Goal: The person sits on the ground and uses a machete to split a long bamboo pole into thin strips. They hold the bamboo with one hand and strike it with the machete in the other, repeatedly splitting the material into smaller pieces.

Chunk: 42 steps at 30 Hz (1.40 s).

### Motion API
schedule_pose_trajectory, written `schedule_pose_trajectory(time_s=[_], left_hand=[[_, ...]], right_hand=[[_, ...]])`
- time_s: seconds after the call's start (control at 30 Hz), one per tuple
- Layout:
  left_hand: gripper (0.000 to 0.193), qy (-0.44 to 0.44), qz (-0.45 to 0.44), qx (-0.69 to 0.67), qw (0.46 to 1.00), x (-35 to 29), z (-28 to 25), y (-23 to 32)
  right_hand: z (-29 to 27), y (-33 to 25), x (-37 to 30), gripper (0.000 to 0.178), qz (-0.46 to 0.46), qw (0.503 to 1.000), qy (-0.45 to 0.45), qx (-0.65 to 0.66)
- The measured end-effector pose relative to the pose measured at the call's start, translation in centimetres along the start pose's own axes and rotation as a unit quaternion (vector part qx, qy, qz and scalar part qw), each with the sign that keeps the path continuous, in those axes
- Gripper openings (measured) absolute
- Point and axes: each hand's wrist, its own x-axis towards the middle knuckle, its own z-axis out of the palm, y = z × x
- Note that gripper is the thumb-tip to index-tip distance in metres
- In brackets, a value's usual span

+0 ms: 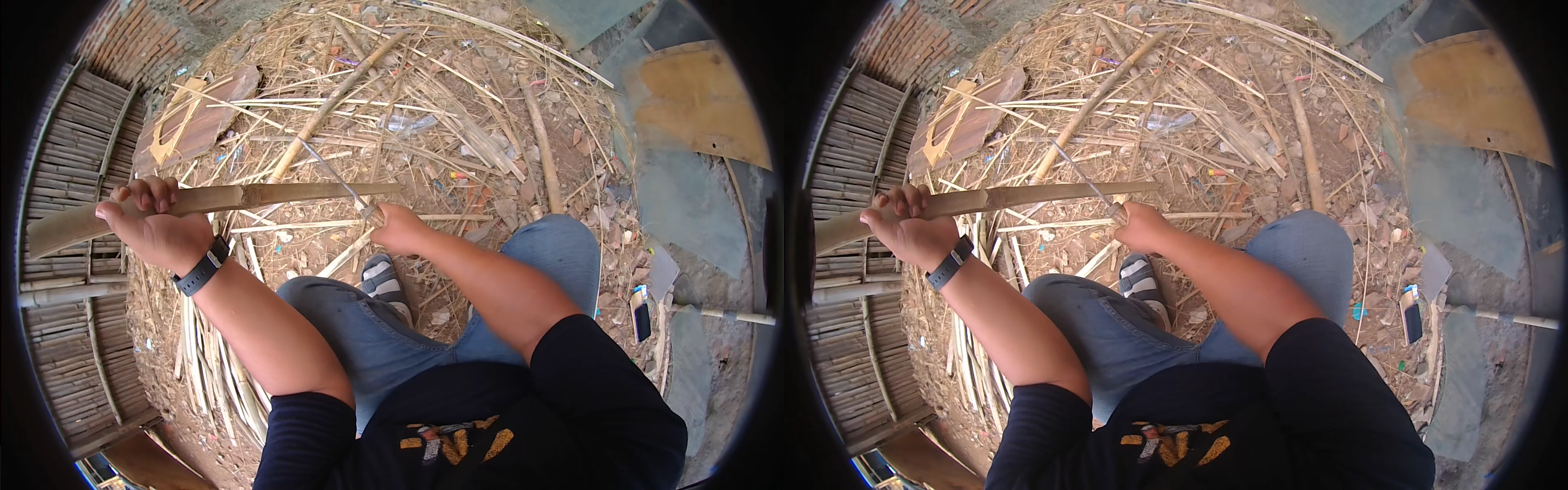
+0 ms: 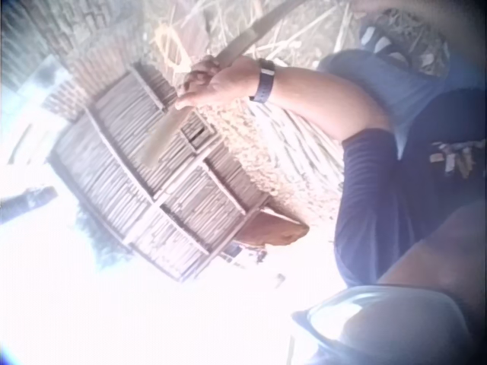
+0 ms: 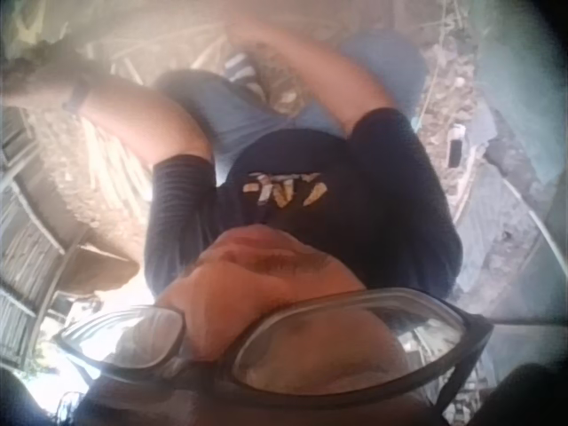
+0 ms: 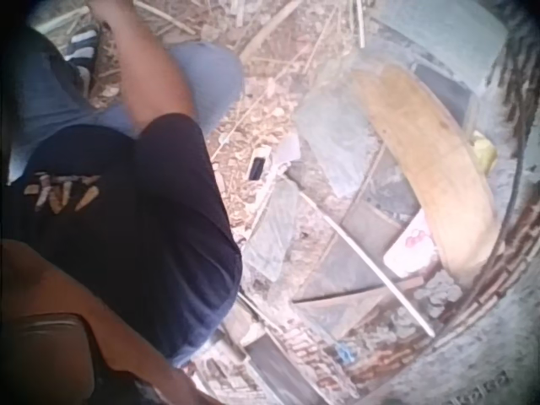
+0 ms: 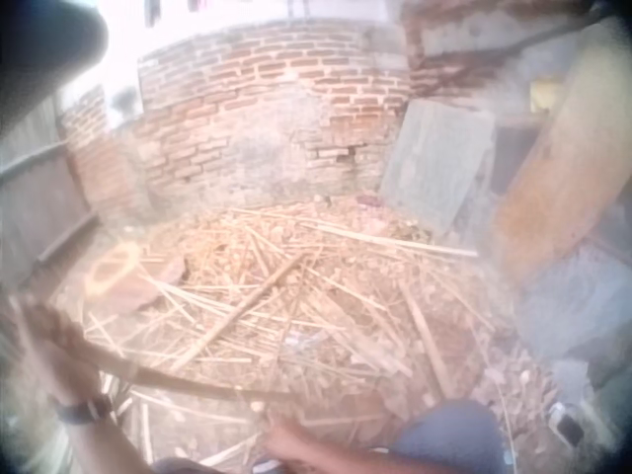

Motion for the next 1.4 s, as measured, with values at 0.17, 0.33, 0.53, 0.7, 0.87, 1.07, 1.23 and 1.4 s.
schedule_pose_trajectory(time_s=[0.17, 0.33, 0.53, 0.7, 0.87, 1.07, 1.23, 1.4], left_hand=[[0.042, -0.010, 0.008, 0.012, 1.000, 0.1, 0.1, -0.3], [0.039, -0.011, -0.007, -0.011, 1.000, -0.6, 0.9, -0.1], [0.037, -0.040, 0.001, -0.010, 0.999, -0.4, 0.8, -0.1], [0.038, -0.030, 0.004, -0.009, 0.999, -1.2, 1.8, 0.0], [0.037, -0.044, -0.006, -0.021, 0.999, -0.6, 0.8, 0.1], [0.045, -0.070, -0.010, 0.020, 0.997, -1.2, 1.4, 0.5], [0.055, -0.181, -0.083, -0.042, 0.979, 0.3, -0.8, 0.8], [0.060, -0.238, -0.137, -0.108, 0.955, 0.5, -1.3, 0.6]], right_hand=[[0.6, -3.3, -1.5, 0.036, -0.070, 0.996, -0.010, 0.053], [0.7, 1.3, 0.1, 0.033, 0.016, 0.999, 0.037, 0.013], [0.5, -2.8, -1.2, 0.037, -0.044, 0.997, 0.010, 0.057], [0.3, 1.7, 0.0, 0.042, 0.038, 0.997, 0.025, 0.061], [0.9, -0.5, -0.4, 0.041, 0.026, 0.998, 0.016, 0.051], [-0.1, 0.4, -0.3, 0.040, 0.008, 0.999, 0.035, 0.041], [-0.1, -1.0, -0.3, 0.040, -0.007, 0.998, 0.021, 0.058], [-1.0, -1.3, -0.8, 0.041, -0.036, 0.992, -0.018, 0.117]])
